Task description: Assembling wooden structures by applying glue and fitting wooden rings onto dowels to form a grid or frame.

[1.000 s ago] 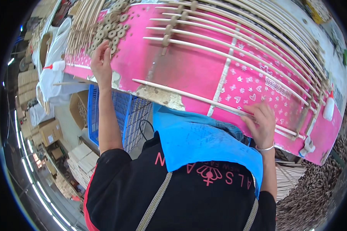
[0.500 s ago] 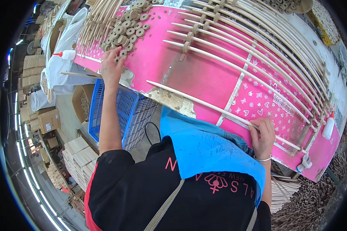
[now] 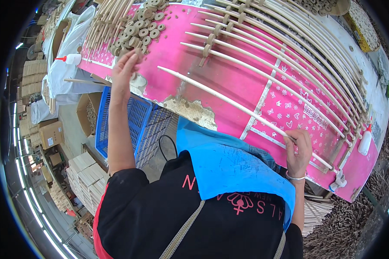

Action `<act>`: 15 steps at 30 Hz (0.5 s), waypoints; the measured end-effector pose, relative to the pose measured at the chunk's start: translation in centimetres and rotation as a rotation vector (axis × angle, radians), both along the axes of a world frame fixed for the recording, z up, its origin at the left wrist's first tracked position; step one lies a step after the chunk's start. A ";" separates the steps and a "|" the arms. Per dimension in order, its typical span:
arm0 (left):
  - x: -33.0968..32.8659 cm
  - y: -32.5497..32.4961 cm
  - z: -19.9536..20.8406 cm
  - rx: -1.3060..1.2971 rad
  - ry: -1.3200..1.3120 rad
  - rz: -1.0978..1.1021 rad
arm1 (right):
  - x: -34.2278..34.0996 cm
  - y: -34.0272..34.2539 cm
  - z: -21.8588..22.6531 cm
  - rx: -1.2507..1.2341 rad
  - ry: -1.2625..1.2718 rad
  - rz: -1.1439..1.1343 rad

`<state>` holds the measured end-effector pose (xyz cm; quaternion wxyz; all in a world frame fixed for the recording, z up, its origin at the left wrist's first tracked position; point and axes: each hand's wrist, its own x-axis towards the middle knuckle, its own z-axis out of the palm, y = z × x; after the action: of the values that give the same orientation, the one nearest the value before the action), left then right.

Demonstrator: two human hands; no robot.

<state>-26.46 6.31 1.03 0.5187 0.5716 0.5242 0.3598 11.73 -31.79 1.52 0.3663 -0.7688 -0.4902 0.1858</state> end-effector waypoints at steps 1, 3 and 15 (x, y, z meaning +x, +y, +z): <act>0.6 -0.6 0.0 -0.078 -0.062 -0.028 | 0.0 0.2 -0.1 0.001 0.009 -0.006; 1.8 -1.8 -0.1 -0.199 -0.254 -0.106 | 0.0 0.7 -0.2 0.014 0.005 0.002; 3.9 -3.2 -0.4 -0.330 -0.373 -0.145 | 0.8 1.4 -0.3 0.030 -0.065 0.003</act>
<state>-22.60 3.07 0.62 0.7171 0.4392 0.4287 0.3302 12.53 -30.40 1.18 0.3613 -0.7682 -0.5057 0.1538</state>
